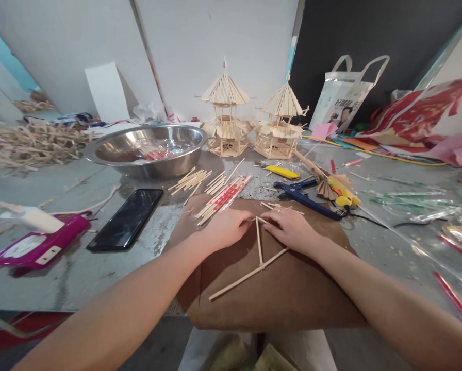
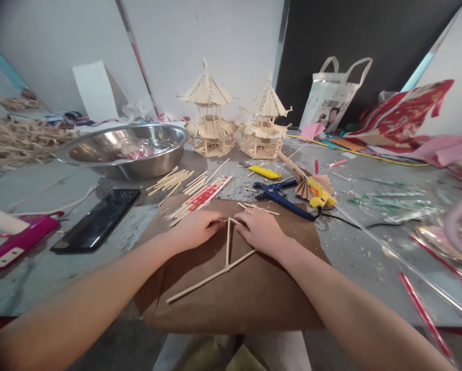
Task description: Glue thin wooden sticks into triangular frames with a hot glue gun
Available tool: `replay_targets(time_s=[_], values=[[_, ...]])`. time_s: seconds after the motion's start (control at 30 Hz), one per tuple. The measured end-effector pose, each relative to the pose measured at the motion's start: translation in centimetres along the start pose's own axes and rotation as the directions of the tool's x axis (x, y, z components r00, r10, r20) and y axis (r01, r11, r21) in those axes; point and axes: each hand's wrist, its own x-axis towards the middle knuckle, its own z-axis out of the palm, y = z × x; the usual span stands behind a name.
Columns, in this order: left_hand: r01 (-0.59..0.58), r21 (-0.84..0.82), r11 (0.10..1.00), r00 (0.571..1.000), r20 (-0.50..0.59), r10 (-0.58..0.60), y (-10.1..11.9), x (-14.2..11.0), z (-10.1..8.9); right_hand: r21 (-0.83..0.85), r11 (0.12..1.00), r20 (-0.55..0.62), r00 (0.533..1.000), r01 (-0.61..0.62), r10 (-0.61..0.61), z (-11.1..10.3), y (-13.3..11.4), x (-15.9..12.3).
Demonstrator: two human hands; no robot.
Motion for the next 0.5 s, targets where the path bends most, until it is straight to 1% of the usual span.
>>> replay_targets(time_s=[0.17,0.37,0.5], values=[[0.02,0.054,0.998,1.0,0.007,-0.02,0.39,0.02,0.17,0.021,0.999,-0.003,1.0,0.028,-0.028,0.37,0.06,0.08],[-0.04,0.095,0.995,0.999,-0.001,0.041,0.67,0.08,0.07,0.015,0.999,-0.01,0.999,0.031,-0.031,0.56,0.0,0.11],[-0.039,0.138,0.99,0.999,0.013,0.038,0.61,0.05,0.17,0.014,0.999,-0.009,0.999,0.036,-0.036,0.64,0.04,0.11]])
